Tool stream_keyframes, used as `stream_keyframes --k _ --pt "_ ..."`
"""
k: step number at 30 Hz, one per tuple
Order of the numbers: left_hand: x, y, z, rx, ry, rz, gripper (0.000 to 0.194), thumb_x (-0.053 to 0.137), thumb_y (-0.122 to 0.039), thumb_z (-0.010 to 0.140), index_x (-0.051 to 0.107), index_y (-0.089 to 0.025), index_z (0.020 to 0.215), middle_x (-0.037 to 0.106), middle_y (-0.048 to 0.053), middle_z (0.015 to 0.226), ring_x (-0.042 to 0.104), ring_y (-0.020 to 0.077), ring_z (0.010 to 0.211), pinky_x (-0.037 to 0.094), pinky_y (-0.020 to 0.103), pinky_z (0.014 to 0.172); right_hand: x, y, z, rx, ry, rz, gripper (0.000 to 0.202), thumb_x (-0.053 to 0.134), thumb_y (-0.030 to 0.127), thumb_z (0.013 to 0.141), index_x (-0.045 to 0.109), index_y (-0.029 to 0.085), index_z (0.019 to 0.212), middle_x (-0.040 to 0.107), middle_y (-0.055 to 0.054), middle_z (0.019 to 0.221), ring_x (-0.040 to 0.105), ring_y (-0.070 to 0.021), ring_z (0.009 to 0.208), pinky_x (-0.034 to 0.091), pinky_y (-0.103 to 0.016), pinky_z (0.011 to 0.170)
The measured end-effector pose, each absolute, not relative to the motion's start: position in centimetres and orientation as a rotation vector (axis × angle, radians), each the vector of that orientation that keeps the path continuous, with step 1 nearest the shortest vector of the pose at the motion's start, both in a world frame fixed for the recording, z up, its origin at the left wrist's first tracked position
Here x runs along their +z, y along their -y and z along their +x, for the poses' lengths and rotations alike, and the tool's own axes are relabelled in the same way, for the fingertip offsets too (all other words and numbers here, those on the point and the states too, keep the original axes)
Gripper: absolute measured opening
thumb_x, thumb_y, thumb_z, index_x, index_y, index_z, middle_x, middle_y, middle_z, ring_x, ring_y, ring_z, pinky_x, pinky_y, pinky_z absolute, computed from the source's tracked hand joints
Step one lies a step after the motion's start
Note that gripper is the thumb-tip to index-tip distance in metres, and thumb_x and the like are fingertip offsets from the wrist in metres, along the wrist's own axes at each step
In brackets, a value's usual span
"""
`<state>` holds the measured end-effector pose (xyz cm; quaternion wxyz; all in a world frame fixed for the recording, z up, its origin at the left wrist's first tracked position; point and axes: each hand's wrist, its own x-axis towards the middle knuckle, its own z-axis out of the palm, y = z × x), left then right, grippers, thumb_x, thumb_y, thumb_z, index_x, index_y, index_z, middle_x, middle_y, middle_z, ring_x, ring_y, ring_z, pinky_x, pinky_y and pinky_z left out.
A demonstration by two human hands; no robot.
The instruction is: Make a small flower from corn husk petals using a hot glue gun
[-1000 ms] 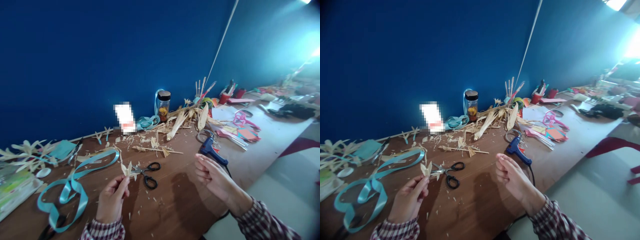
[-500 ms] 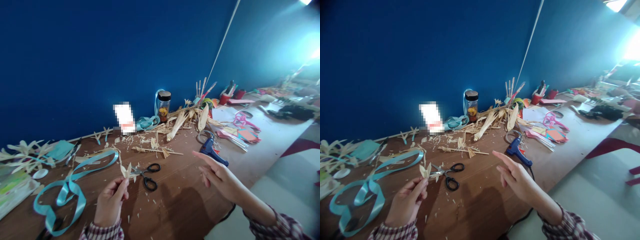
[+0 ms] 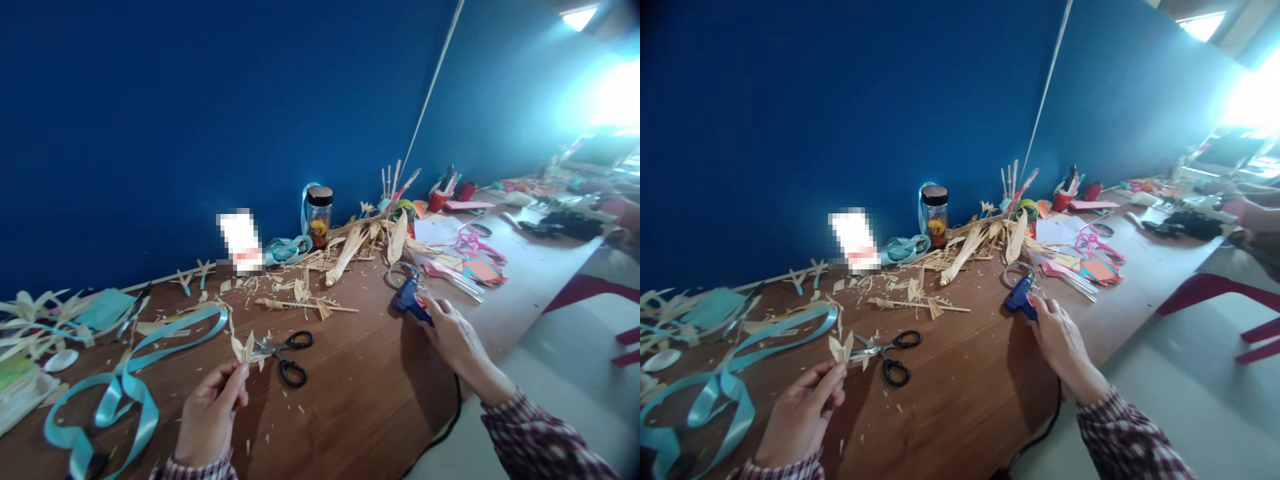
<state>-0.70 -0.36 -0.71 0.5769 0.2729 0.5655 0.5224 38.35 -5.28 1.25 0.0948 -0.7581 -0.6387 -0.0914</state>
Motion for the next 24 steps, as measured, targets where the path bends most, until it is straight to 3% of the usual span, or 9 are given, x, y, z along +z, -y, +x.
stream_keyframes --k 6,10,12,15,18,24 --pt "-0.8 0.3 -0.8 1.213 -1.314 0.663 0.034 0.081 -0.034 0.048 0.062 -0.015 0.069 0.054 -0.006 0.047 0.041 0.0048 0.042 0.032 0.014 0.041 1.4 5.7 38.4 -0.336 1.884 -2.056 0.04 0.038 0.02 0.088 0.043 0.018 0.128 0.055 -0.012 0.103 0.052 -0.027 0.092 0.044 -0.041 0.082" --pt "-0.5 0.3 -0.5 1.226 -1.339 0.658 0.036 0.081 -0.035 0.046 0.062 -0.015 0.069 0.052 -0.006 0.045 0.041 0.0053 0.041 0.032 0.015 0.04 1.9 5.8 39.1 -0.253 1.598 -1.915 0.04 0.044 0.027 0.086 0.047 0.019 0.125 0.053 -0.012 0.109 0.05 -0.0273 0.101 0.041 -0.044 0.089" --pt "-0.4 0.3 -0.4 1.229 -1.343 0.66 0.037 0.081 -0.036 0.046 0.062 -0.015 0.068 0.052 -0.006 0.045 0.04 0.0053 0.041 0.032 0.015 0.039 2.6 5.8 39.1 -0.016 1.347 -1.844 0.038 0.052 0.032 0.082 0.051 0.022 0.12 0.056 -0.008 0.106 0.054 -0.0249 0.097 0.044 -0.042 0.087" --pt "-0.4 0.3 -0.4 1.216 -1.357 0.677 0.037 0.081 -0.037 0.046 0.061 -0.014 0.067 0.052 -0.006 0.046 0.041 0.0052 0.041 0.032 0.015 0.039 4.2 5.6 38.4 0.502 0.842 -1.606 0.034 0.06 0.035 0.077 0.056 0.028 0.11 0.06 -0.001 0.092 0.059 -0.0176 0.078 0.052 -0.032 0.071" --pt "-0.4 0.3 -0.5 1.217 -1.358 0.699 0.037 0.08 -0.037 0.046 0.061 -0.014 0.068 0.053 -0.005 0.046 0.041 0.0054 0.039 0.032 0.016 0.038 5.6 5.4 37.1 0.934 0.528 -1.243 0.025 0.064 0.033 0.074 0.06 0.024 0.098 0.06 0.0 0.087 0.058 -0.0131 0.072 0.054 -0.024 0.064" --pt "-0.3 0.4 -0.2 1.246 -1.395 0.78 0.037 0.078 -0.043 0.046 0.062 -0.014 0.065 0.05 -0.005 0.041 0.041 0.007 0.036 0.03 0.019 0.037 6.0 4.8 34.4 1.301 0.319 -0.953 0.018 0.058 0.024 0.076 0.06 0.019 0.093 0.056 -0.003 0.083 0.055 -0.0101 0.067 0.055 -0.018 0.058"
